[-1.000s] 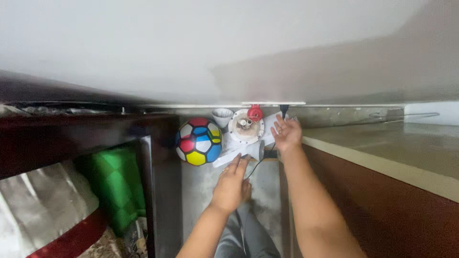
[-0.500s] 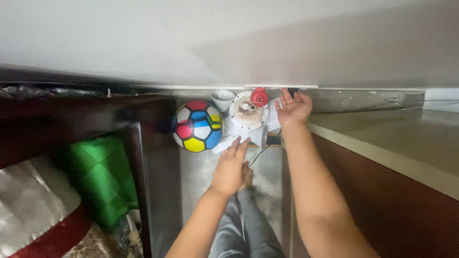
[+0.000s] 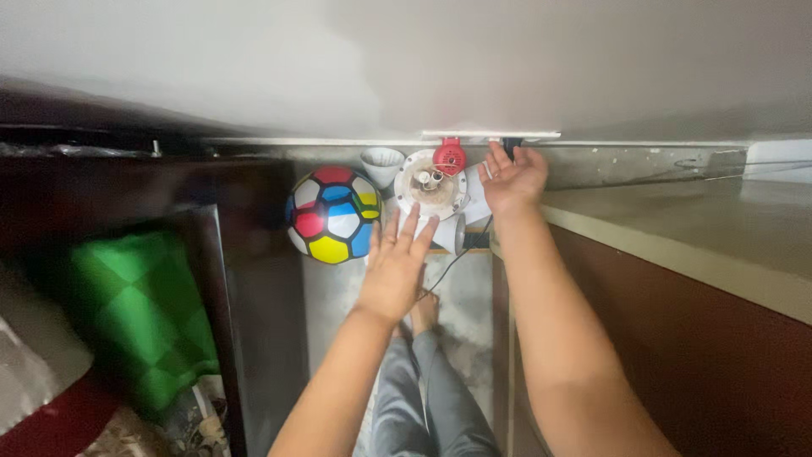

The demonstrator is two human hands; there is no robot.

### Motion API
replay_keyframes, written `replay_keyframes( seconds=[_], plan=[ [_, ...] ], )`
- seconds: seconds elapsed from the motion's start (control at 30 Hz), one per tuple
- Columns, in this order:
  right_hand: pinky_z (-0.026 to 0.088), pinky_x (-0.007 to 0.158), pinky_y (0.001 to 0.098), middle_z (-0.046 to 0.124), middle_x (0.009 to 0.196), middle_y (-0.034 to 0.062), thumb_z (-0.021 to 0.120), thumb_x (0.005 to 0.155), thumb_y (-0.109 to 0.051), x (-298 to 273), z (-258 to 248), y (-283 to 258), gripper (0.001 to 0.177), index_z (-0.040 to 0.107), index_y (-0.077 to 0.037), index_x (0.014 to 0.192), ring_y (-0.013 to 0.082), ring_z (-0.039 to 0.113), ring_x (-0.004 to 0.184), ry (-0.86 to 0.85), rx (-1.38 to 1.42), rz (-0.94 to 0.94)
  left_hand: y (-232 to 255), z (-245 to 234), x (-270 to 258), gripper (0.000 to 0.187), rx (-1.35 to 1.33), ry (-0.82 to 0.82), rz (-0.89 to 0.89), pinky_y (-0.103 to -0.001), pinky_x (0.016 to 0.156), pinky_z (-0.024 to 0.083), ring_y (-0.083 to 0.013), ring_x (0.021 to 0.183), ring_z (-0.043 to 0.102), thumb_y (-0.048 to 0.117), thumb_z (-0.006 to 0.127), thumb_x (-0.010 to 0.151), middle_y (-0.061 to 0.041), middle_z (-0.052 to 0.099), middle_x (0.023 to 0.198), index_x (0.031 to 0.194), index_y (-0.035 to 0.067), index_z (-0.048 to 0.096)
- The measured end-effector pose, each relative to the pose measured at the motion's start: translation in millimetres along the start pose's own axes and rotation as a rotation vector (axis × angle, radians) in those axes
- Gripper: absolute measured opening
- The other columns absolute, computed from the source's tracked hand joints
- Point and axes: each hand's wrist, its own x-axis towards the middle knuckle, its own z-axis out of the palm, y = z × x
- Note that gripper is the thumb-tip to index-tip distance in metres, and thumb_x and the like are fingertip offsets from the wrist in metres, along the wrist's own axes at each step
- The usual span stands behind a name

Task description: The person plugs a laptop charger into a wall socket and connects it to a laptop on a table. They then unplug a white adapter, plug it back in, and connect a cable to a blue bicycle. The person handles chargers, cables, a laptop, and a bicycle in a cluttered room.

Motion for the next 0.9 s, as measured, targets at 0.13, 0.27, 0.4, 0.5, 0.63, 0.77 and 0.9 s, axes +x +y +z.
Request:
replay_keyframes(
  seconds=[0.13, 0.27, 0.4, 0.5, 0.63, 0.77, 0.9],
  plan=[
    [0.014, 0.122, 0.0491, 0.051, 0.156, 0.023, 0.051, 0.086, -0.043, -11, 18, 0, 0.085, 0.025, -0.011, 0.16, 0.0301, 0.032, 0.151, 0.064, 0.0, -0.036, -10, -8, 9, 0.082, 0.243, 0.042, 0.005, -0.071, 0.118, 0.007, -0.0409, 0.154, 0.017, 0.002, 0.062, 0.082, -0.012, 0.025, 0.166, 0.157, 0.024, 0.036],
    [0.022, 0.118, 0.049, 0.056, 0.149, 0.0209, 0.052, 0.087, -0.039, -4, 10, -2, 0.076, 0.028, -0.01, 0.153, 0.0295, 0.038, 0.148, 0.005, -0.13, -0.069, -20, -10, 11, 0.085, 0.313, -0.019, 0.006, -0.071, 0.116, 0.006, -0.0413, 0.153, 0.016, -0.003, 0.058, 0.08, -0.012, 0.024, 0.166, 0.157, 0.025, 0.034],
    [0.048, 0.094, 0.0475, 0.067, 0.128, 0.025, 0.058, 0.083, -0.018, 30, -7, -11, 0.054, 0.05, -0.002, 0.134, 0.0375, 0.061, 0.116, 0.247, -0.8, -0.413, -33, -11, 14, 0.082, 0.259, 0.014, 0.018, -0.068, 0.119, 0.01, -0.0431, 0.153, 0.021, -0.001, 0.058, 0.082, -0.015, 0.025, 0.166, 0.157, 0.022, 0.034],
    [0.054, 0.079, 0.0427, 0.072, 0.105, 0.0272, 0.08, 0.082, -0.017, 46, -34, -18, 0.041, 0.063, 0.004, 0.113, 0.038, 0.07, 0.094, 0.247, -1.482, -0.869, -35, -3, 6, 0.082, 0.24, -0.001, -0.007, -0.065, 0.12, 0.013, -0.0433, 0.152, 0.023, -0.001, 0.059, 0.081, -0.016, 0.026, 0.165, 0.156, 0.022, 0.035],
    [0.056, 0.057, 0.0324, 0.07, 0.08, 0.0157, 0.074, 0.092, -0.019, 61, -38, -19, 0.024, 0.066, 0.003, 0.097, 0.0235, 0.072, 0.065, 0.211, -1.585, -0.416, -34, 3, 0, 0.083, 0.236, -0.031, -0.035, -0.063, 0.118, 0.015, -0.042, 0.149, 0.026, -0.001, 0.061, 0.08, -0.016, 0.028, 0.164, 0.156, 0.024, 0.035],
    [0.058, 0.046, 0.0338, 0.065, 0.072, 0.011, 0.067, 0.094, -0.008, 66, -38, -24, 0.012, 0.061, 0.003, 0.093, 0.0204, 0.067, 0.053, 0.167, -1.208, -0.314, -33, 8, -13, 0.079, 0.134, -0.011, -0.034, -0.065, 0.118, 0.017, -0.0441, 0.147, 0.027, 0.008, 0.067, 0.081, -0.017, 0.031, 0.161, 0.153, 0.021, 0.036],
    [0.055, 0.045, 0.0331, 0.063, 0.071, 0.0101, 0.064, 0.099, -0.009, 55, -44, -27, 0.016, 0.059, 0.002, 0.088, 0.0196, 0.065, 0.051, 0.083, -1.315, -0.474, -35, 13, -23, 0.083, 0.172, -0.046, -0.062, -0.062, 0.119, 0.018, -0.0425, 0.149, 0.028, 0.006, 0.068, 0.079, -0.015, 0.031, 0.162, 0.154, 0.022, 0.036]
  ],
)
